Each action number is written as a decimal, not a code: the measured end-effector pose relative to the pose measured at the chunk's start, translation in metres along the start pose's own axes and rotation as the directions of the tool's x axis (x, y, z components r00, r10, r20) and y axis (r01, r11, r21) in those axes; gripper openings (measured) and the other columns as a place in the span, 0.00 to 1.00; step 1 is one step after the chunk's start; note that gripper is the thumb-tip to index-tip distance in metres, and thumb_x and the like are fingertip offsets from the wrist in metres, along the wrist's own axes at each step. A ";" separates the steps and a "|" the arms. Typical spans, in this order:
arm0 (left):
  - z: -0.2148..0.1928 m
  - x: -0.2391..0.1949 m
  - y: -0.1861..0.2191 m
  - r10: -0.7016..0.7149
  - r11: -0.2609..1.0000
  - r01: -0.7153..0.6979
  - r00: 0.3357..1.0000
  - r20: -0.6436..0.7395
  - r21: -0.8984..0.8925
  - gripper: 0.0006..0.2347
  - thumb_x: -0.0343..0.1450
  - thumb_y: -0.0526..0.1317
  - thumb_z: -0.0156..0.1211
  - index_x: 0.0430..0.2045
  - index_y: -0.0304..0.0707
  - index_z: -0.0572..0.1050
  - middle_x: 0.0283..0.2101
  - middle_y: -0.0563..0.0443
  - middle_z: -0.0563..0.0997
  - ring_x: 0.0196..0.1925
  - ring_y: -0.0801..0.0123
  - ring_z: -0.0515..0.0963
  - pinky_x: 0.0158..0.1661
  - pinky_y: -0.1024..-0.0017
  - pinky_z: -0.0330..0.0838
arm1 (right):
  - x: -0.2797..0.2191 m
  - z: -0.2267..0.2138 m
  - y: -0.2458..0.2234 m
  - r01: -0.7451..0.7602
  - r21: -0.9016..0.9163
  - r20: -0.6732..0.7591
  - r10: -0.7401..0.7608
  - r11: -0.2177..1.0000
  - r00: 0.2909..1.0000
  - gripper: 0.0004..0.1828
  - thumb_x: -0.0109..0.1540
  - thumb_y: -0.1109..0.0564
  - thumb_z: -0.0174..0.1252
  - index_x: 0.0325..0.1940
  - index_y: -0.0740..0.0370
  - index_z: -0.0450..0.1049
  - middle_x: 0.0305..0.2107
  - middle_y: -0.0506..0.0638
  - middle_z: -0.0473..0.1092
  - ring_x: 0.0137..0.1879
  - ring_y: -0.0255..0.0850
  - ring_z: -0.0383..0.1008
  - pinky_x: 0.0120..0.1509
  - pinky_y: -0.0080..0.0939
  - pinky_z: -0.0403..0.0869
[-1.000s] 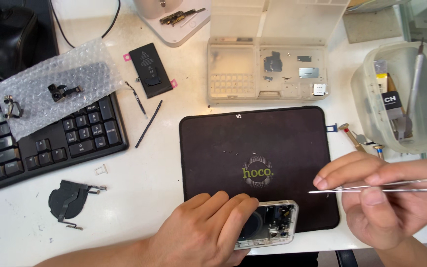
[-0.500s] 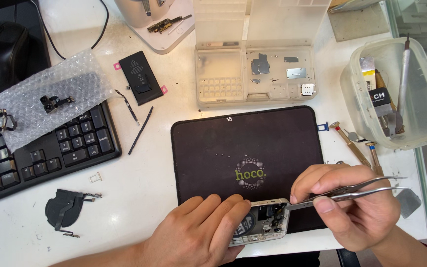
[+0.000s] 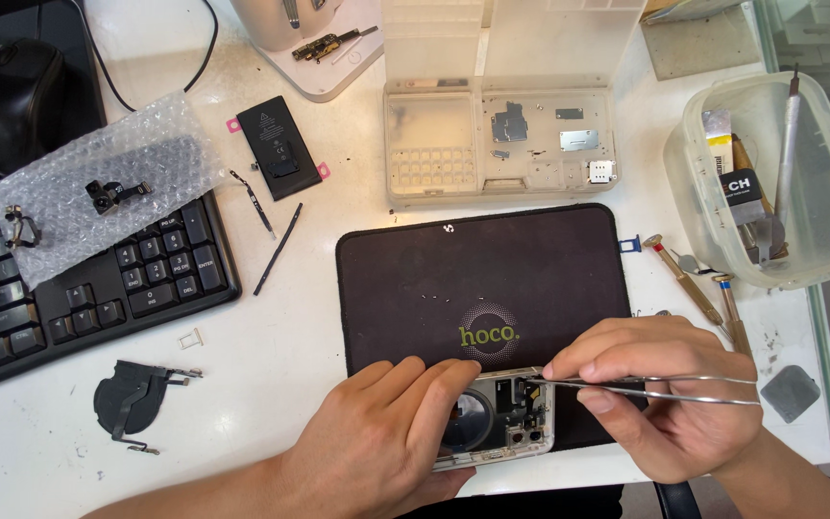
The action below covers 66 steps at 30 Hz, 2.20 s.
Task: The person uses a screwdriver and tweezers to remove screws and small internal components from a disassembled smartphone. The person carefully extracts parts from the device's chassis and places them on the work mat.
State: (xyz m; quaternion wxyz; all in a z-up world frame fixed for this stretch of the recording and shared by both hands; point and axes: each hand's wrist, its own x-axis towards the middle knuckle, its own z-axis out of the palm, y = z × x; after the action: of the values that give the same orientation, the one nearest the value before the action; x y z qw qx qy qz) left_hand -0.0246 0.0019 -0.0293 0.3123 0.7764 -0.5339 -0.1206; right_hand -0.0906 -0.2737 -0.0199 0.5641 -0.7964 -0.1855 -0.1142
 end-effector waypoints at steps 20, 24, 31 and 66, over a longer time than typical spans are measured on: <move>-0.021 0.013 0.013 -0.161 0.983 0.162 0.987 0.015 -0.086 0.39 0.54 0.44 0.79 0.54 0.18 0.64 0.54 0.29 0.69 0.55 0.44 0.72 0.51 0.60 0.71 | -0.018 -0.021 -0.003 -0.168 0.010 -0.340 0.161 0.986 0.926 0.08 0.71 0.67 0.54 0.53 0.73 0.66 0.36 0.64 0.76 0.38 0.40 0.81 0.42 0.35 0.83; -0.019 0.005 0.018 -0.158 0.987 0.158 0.987 -0.005 -0.019 0.38 0.56 0.44 0.78 0.56 0.18 0.63 0.54 0.31 0.68 0.56 0.44 0.71 0.56 0.59 0.69 | -0.037 -0.021 -0.012 -0.290 0.064 -0.384 0.292 0.955 0.876 0.10 0.69 0.67 0.53 0.54 0.75 0.66 0.36 0.64 0.76 0.37 0.42 0.80 0.43 0.38 0.81; -0.006 -0.013 0.026 -0.170 0.985 0.173 0.967 -0.188 0.002 0.36 0.58 0.44 0.78 0.55 0.22 0.64 0.57 0.31 0.69 0.59 0.42 0.70 0.58 0.57 0.66 | -0.084 -0.018 -0.027 -0.442 0.172 -0.419 0.471 0.880 0.776 0.18 0.69 0.65 0.47 0.62 0.76 0.66 0.27 0.52 0.71 0.36 0.39 0.74 0.45 0.35 0.75; -0.040 -0.143 0.015 -0.460 0.521 0.851 0.350 -0.816 0.071 0.21 0.63 0.40 0.73 0.46 0.27 0.75 0.53 0.39 0.77 0.56 0.49 0.71 0.55 0.57 0.67 | -0.098 0.026 0.012 -0.394 -0.784 -0.449 0.001 0.480 0.894 0.09 0.67 0.60 0.68 0.52 0.59 0.81 0.43 0.47 0.71 0.51 0.42 0.75 0.58 0.40 0.75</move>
State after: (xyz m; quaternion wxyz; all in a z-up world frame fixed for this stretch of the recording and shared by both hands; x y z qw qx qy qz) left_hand -0.0722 0.1421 -0.0100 0.2038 0.9563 -0.0016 0.2098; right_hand -0.1751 -0.2690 -0.0769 0.1273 -0.9458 0.1070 -0.2788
